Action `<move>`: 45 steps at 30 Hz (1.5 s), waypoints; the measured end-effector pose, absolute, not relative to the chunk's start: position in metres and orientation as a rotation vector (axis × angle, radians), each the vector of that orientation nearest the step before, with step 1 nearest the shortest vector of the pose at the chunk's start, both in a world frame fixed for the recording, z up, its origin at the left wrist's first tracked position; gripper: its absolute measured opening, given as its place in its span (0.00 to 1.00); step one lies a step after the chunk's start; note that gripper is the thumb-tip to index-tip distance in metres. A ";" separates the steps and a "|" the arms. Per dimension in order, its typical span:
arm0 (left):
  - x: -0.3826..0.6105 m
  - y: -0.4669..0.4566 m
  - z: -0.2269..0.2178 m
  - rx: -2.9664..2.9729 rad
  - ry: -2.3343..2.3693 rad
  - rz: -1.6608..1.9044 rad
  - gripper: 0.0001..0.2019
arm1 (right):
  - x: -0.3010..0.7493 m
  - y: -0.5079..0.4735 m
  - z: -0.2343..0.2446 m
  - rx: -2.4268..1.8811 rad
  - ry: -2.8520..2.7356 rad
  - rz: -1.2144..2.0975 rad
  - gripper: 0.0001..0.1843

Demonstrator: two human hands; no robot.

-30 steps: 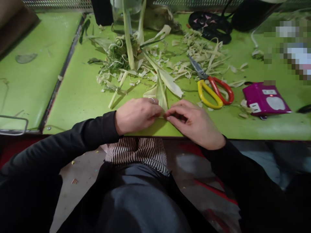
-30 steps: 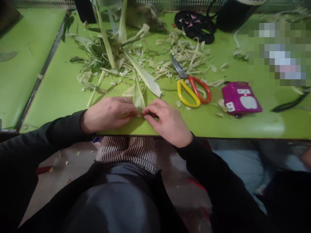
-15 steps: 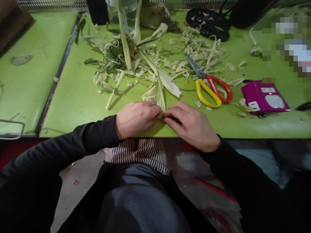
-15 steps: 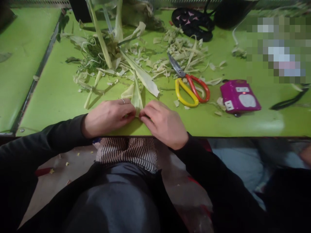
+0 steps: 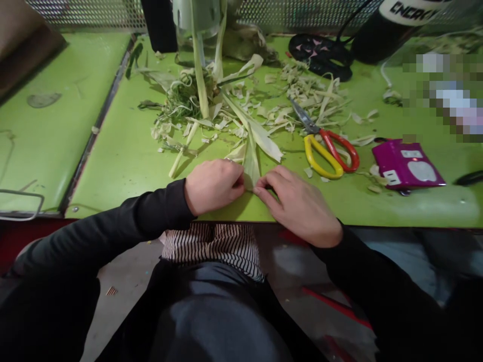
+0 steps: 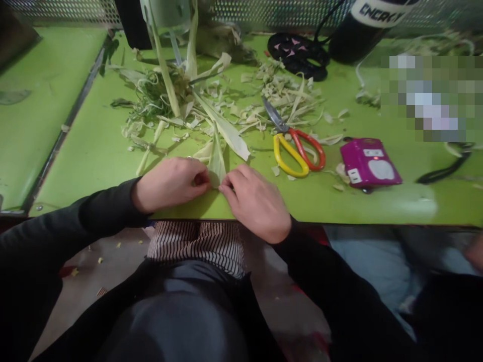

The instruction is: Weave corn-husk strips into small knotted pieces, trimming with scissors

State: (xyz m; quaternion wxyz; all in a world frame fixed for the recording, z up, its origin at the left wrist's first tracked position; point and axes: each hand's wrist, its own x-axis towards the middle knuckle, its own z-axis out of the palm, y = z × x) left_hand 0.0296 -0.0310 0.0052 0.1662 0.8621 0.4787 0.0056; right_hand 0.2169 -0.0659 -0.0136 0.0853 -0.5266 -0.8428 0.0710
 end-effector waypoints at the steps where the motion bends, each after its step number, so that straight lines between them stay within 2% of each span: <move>1: 0.030 -0.029 0.007 2.465 1.360 -0.018 0.11 | 0.216 -0.064 -0.011 -1.608 -2.501 0.273 0.11; 6: 0.034 -0.018 0.016 2.504 1.332 -0.164 0.11 | 0.218 -0.052 0.001 -1.755 -2.405 0.545 0.10; 12: 0.032 -0.022 0.010 2.555 1.110 0.001 0.11 | 0.224 -0.048 -0.007 -1.695 -2.262 0.577 0.10; 16: 0.026 -0.035 0.002 2.705 1.069 0.149 0.13 | 0.226 -0.055 -0.018 -1.470 -2.221 0.453 0.07; 27: 0.022 -0.042 -0.008 2.948 1.077 0.263 0.11 | 0.229 -0.070 -0.025 -1.220 -2.386 0.025 0.10; 37: 0.028 -0.041 -0.006 2.785 1.198 0.289 0.11 | 0.229 -0.063 -0.021 -1.171 -2.636 -0.279 0.16; 41: 0.028 -0.041 -0.005 2.674 1.274 0.226 0.11 | 0.226 -0.061 -0.016 -1.230 -2.678 -0.181 0.17; 45: 0.028 -0.038 -0.001 2.591 1.316 0.187 0.11 | 0.224 -0.056 -0.006 -1.363 -2.668 0.119 0.14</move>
